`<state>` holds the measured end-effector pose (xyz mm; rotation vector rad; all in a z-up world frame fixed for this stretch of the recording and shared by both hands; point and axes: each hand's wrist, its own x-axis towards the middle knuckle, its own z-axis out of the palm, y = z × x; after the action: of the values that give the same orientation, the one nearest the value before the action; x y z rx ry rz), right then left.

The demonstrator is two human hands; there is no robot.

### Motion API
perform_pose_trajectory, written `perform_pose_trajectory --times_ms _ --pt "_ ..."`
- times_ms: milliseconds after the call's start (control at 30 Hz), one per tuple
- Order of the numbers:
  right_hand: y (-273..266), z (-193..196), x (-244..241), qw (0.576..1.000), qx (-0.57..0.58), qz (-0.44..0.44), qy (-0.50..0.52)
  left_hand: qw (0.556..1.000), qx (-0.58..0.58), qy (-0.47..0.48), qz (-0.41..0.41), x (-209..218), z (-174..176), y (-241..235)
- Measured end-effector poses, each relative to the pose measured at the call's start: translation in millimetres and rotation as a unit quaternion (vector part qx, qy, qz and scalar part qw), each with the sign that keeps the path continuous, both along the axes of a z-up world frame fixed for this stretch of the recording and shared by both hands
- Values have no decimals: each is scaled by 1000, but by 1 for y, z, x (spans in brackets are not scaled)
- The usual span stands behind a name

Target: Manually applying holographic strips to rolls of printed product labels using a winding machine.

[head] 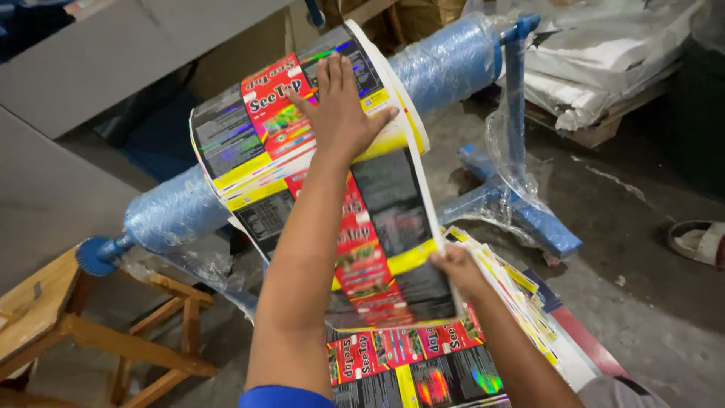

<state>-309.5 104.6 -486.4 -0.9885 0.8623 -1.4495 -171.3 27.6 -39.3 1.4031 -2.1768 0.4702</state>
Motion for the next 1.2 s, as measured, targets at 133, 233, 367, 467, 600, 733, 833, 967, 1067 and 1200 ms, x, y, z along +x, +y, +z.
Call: perform_pose_trajectory --times_ms 133,233,367,467,600,733,833,967,1067,1200 --pt "48 -61 7 996 76 32 -22 1000 3 -18 19 -3 9 1" --pt "97 5 -29 992 109 56 -27 1000 13 -29 3 4 4 0" --pt "75 125 -68 957 -13 73 279 983 10 89 -160 62 9 -56" --pt "21 144 -43 857 -228 152 436 996 -91 18 4 135 28 -24" --pt "-46 112 33 766 -111 248 582 989 -138 -8 47 198 -1 -29" --pt "-82 66 90 691 -175 255 653 988 -141 8 61 195 -1 -12" --pt "-88 51 102 682 -197 175 682 989 -137 20 58 192 -2 -6" --pt "-109 49 77 869 -311 -170 345 987 -154 21 46 194 -6 -10" --pt "-30 221 43 959 -213 -168 -85 986 -158 24 47 192 -7 -3" --pt "-31 279 23 941 -213 -90 -248 986 -159 28 48 192 -15 6"
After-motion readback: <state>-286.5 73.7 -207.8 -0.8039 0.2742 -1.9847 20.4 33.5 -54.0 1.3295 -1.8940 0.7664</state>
